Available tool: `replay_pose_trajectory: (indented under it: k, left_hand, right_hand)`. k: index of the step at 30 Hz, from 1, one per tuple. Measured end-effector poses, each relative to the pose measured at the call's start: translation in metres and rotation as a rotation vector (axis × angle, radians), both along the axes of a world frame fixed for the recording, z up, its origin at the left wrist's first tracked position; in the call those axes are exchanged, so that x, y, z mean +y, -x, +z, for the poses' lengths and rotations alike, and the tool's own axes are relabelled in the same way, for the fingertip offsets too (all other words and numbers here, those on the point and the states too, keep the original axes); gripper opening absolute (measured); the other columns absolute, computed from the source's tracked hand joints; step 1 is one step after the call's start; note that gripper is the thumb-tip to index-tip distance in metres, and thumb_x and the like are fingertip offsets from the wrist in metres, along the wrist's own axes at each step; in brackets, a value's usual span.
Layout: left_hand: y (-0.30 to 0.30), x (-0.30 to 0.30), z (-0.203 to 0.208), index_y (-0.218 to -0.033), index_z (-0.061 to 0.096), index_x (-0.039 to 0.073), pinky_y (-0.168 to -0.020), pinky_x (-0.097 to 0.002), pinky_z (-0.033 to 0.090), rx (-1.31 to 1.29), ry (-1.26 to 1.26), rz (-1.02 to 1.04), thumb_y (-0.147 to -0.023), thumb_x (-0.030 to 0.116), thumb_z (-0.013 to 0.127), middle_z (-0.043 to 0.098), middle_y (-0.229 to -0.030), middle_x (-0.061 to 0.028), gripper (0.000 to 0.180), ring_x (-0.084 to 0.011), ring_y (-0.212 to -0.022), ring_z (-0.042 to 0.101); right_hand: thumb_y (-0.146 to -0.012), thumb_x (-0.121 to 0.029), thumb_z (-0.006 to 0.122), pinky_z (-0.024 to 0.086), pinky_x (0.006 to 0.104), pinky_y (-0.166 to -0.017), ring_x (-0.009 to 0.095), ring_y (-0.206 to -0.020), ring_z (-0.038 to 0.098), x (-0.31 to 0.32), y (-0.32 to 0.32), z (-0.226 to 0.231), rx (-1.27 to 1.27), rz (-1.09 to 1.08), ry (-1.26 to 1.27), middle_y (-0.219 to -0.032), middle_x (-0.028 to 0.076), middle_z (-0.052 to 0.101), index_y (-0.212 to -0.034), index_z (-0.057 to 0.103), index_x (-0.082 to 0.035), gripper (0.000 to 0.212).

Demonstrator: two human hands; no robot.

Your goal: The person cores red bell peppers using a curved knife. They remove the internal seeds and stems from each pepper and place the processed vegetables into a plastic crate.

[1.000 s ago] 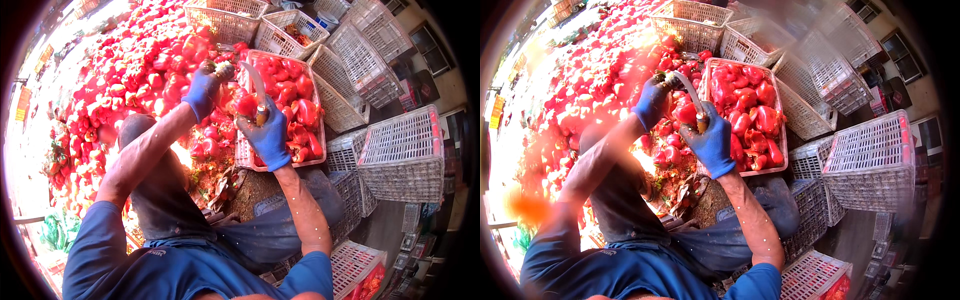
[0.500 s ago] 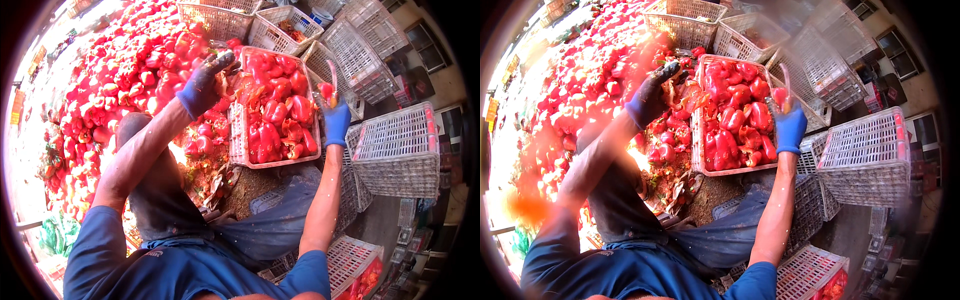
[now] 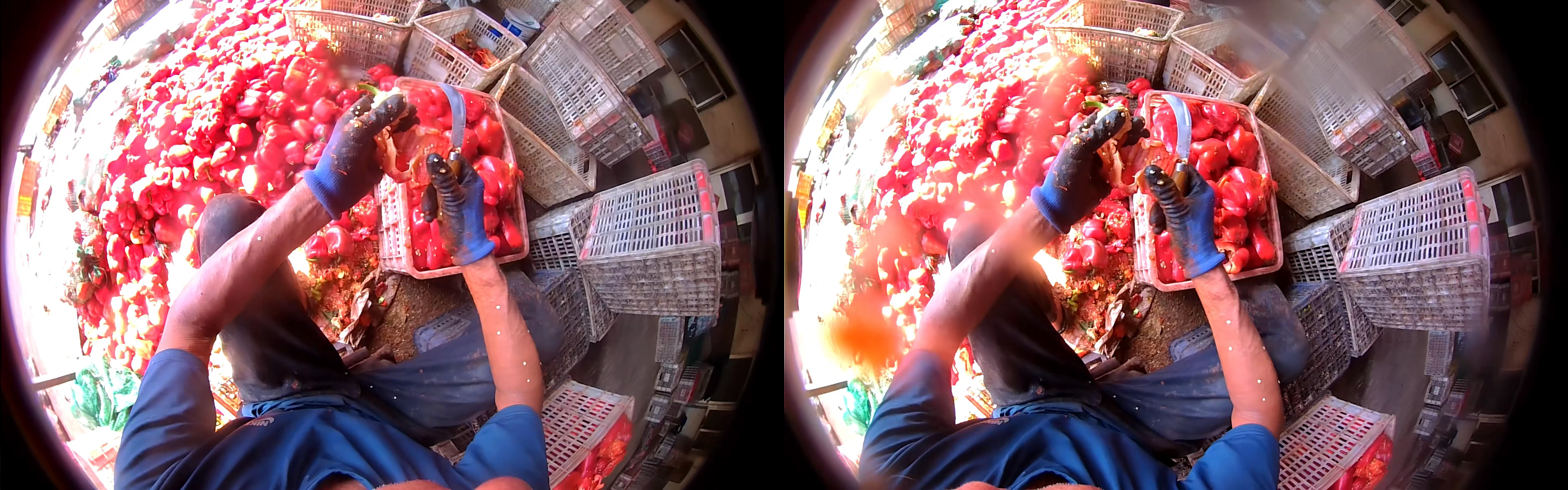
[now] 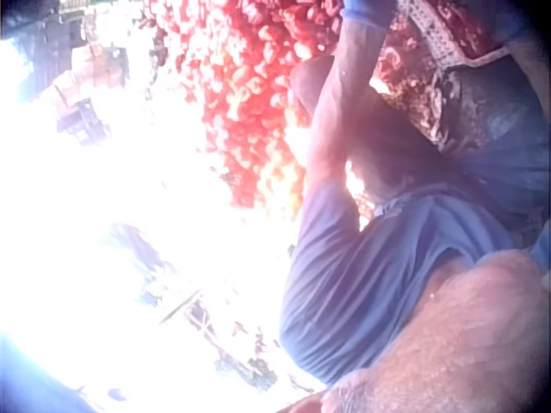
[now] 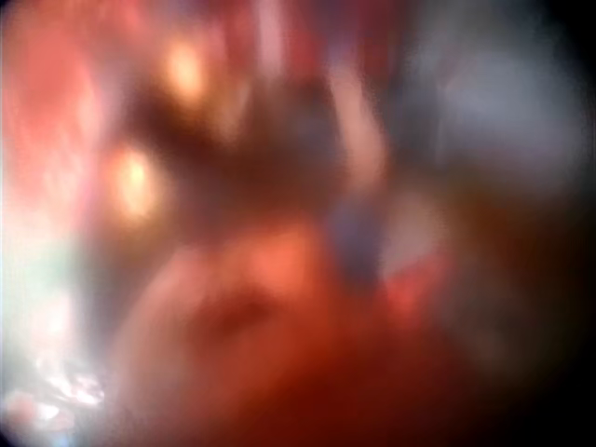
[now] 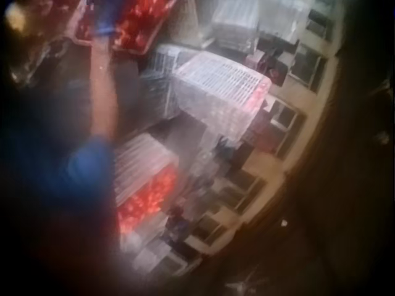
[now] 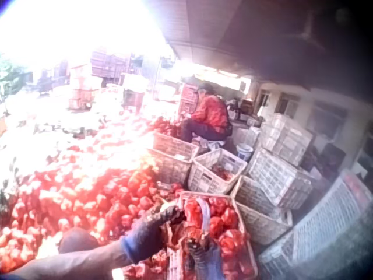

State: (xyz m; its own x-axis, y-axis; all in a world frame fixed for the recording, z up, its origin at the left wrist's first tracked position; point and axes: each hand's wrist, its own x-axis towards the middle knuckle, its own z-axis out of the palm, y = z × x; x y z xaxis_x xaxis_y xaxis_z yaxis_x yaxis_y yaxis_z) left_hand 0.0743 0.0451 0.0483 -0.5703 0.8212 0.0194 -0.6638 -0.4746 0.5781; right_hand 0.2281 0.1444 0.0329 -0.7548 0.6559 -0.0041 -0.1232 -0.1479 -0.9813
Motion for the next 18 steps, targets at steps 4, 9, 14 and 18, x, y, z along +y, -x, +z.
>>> replay_pose_trajectory:
  k: [4,9,14,18]
  left_hand:
    - [-0.011,0.004,-0.005,-0.118,0.060,0.007,-0.095,-0.0359,0.054,-0.001,0.017,-0.035,-0.097,0.020,0.073,0.067,-0.112,-0.0052,0.028,-0.0183,-0.107,0.064]
    - [-0.008,0.007,-0.014,-0.122,0.065,0.007,-0.092,-0.0322,0.051,0.405,0.224,0.078,-0.096,0.024,0.074,0.068,-0.113,-0.0024,0.032,-0.0140,-0.103,0.064]
    - [0.042,0.001,-0.010,-0.129,0.060,0.001,-0.098,-0.0376,0.053,0.588,0.270,0.465,-0.100,0.015,0.068,0.070,-0.123,-0.0119,0.034,-0.0222,-0.113,0.066]
    - [0.080,-0.010,0.001,-0.131,0.058,0.007,-0.101,-0.0429,0.054,0.256,0.138,0.374,-0.103,0.017,0.060,0.068,-0.129,-0.0136,0.030,-0.0285,-0.120,0.066]
  right_hand:
    - [-0.086,-0.019,0.086,0.041,0.0244,-0.041,0.007,-0.043,0.051,-0.013,0.014,-0.001,0.022,-0.108,0.138,-0.063,-0.003,0.060,-0.089,0.065,-0.011,0.023]
    - [-0.085,-0.007,0.082,0.043,0.0236,-0.042,0.007,-0.046,0.053,0.009,0.006,-0.013,-0.006,-0.214,0.066,-0.067,-0.002,0.063,-0.088,0.066,-0.010,0.017]
    - [-0.078,-0.001,0.082,0.053,0.0301,-0.067,0.008,-0.076,0.060,0.055,-0.020,0.009,-0.036,-0.296,-0.587,-0.083,0.000,0.069,-0.093,0.067,-0.001,0.021]
    - [-0.079,-0.024,0.084,0.055,0.0470,-0.069,0.042,-0.074,0.070,0.112,-0.060,0.039,-0.460,-0.606,-1.139,-0.082,0.023,0.071,-0.094,0.068,-0.001,0.032]
